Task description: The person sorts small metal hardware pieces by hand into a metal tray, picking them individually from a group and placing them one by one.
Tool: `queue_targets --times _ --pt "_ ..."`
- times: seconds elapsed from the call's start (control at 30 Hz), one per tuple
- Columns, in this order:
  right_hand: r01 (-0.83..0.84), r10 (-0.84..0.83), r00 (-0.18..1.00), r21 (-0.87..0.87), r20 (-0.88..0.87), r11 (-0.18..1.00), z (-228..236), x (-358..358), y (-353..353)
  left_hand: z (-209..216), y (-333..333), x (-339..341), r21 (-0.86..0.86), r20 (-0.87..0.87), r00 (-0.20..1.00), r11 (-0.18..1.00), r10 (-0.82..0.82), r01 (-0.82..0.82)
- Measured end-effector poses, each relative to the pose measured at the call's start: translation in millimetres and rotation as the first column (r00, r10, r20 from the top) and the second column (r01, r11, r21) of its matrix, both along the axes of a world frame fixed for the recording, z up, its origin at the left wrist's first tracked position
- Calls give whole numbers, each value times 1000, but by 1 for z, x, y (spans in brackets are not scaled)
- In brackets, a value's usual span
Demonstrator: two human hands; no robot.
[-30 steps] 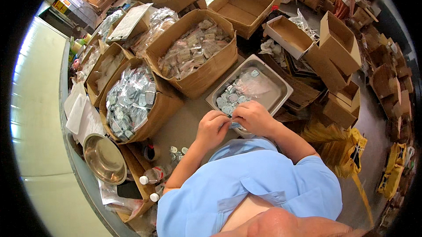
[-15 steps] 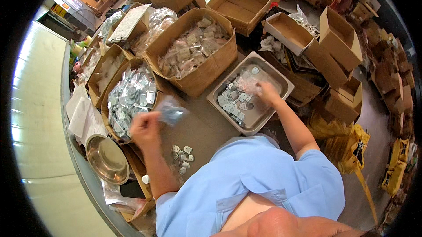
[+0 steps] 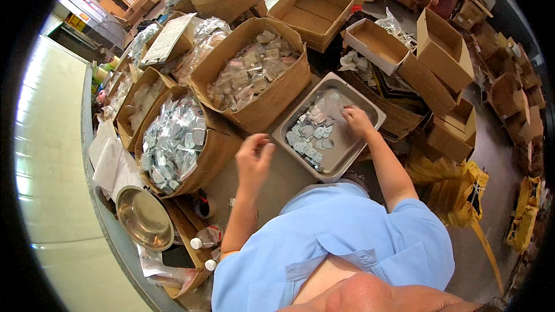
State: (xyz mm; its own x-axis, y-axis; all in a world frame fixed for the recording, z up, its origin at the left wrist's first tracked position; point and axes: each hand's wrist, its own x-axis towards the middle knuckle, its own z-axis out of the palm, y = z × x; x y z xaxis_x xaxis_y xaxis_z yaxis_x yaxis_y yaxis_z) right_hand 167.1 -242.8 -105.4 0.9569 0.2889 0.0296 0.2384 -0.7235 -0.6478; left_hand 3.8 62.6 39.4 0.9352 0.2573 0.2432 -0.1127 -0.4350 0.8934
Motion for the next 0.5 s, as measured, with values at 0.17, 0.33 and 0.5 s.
queue_targets --times 0.17,0.33,0.5 --pt "-89 143 978 319 -150 943 70 -42 25 -73 -51 21 -325 -194 947 928 -254 183" --pt "-384 532 835 545 -139 745 101 -64 51 -82 -58 24 -813 -186 887 573 -423 102" --pt "-125 364 890 620 -276 774 84 -69 44 -79 -48 14 -849 -254 857 527 -448 24"
